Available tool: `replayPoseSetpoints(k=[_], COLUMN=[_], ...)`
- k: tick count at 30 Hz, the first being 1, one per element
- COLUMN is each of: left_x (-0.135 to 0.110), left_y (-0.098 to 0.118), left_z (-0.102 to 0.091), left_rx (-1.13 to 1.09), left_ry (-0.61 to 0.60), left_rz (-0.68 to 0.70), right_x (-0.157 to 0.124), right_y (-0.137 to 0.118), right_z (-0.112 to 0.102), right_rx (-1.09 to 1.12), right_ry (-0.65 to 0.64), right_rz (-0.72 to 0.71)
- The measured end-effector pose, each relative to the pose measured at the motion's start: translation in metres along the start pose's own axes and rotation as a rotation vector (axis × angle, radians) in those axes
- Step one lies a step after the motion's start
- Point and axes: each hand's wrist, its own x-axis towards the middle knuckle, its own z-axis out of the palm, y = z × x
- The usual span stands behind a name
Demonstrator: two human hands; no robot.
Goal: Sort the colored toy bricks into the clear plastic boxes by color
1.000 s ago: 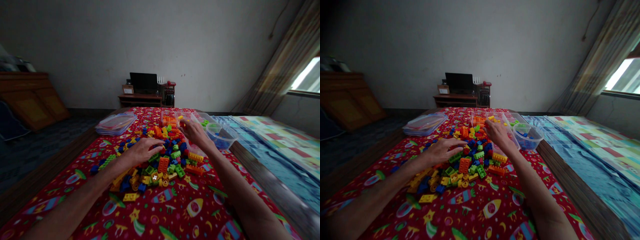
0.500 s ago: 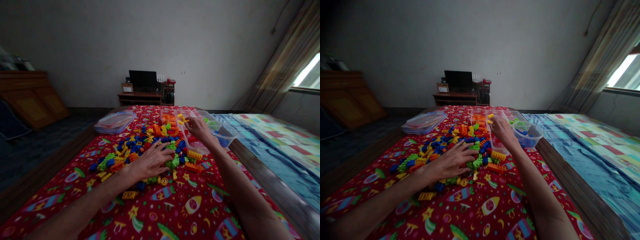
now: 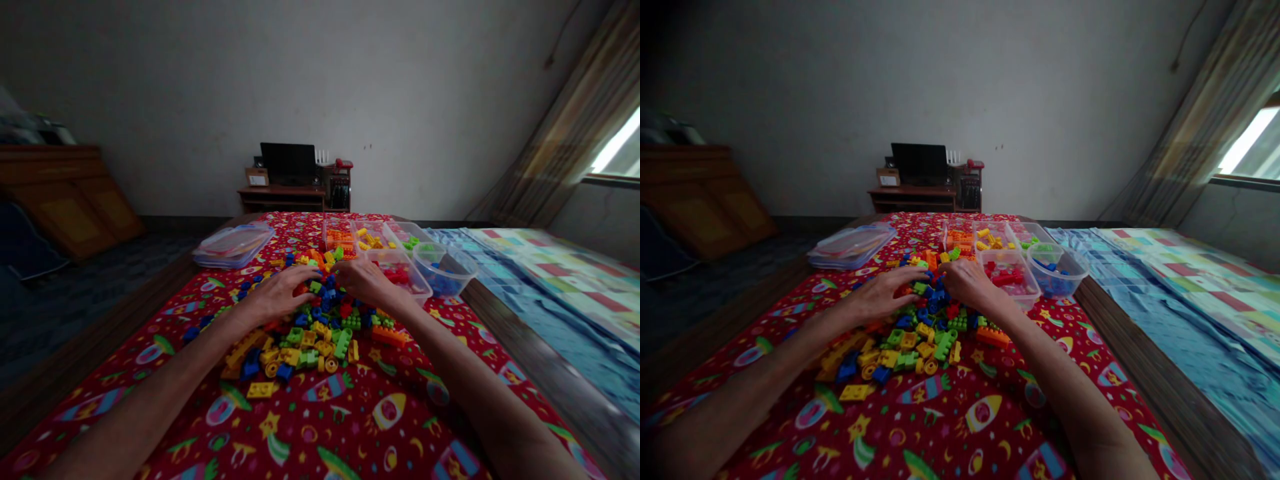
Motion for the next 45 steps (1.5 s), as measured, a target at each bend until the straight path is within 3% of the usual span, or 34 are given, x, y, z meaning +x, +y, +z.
replayPoseSetpoints(k=[4,8,12,18,22,27,32,39,42,45], left_x=[0.002,0.002,0.001,-0.002,-0.005,-0.003,0.001,0.003,0.003,0.002], left_y=[-0.012,-0.019,-0.019,-0.023,-0.024,-0.024,-0.019,0.005,0.004,-0.004], left_z=[0.003,0.007,0.004,-0.015,-0.017,-0.007,-0.007,-0.011,-0.016,-0.023], left_rx=[-0.073,-0.091,-0.087,-0.080,0.009,0.107,0.001,-0.050,-0.031,-0.018], left_ry=[0.103,0.093,0.088,0.032,-0.049,0.002,0.093,0.061,0.046,0.046], left_rz=[-0.072,-0.124,-0.144,-0.206,-0.184,-0.108,-0.051,-0.068,-0.078,-0.087], right_x=[0.003,0.005,0.006,0.006,0.005,0.004,0.005,0.007,0.007,0.009], right_y=[-0.005,-0.009,-0.014,-0.010,-0.007,-0.009,-0.004,-0.009,0.005,0.039], right_z=[0.011,0.029,0.039,0.029,0.026,0.032,0.038,0.035,0.022,0.000], right_rx=[-0.019,0.034,0.032,-0.015,0.012,0.026,0.130,0.142,0.045,-0.048], right_ry=[0.004,0.035,0.026,0.126,0.178,0.116,0.196,0.111,0.159,0.273], right_rz=[-0.043,-0.231,-0.245,-0.143,-0.142,-0.150,-0.203,-0.226,-0.159,-0.049])
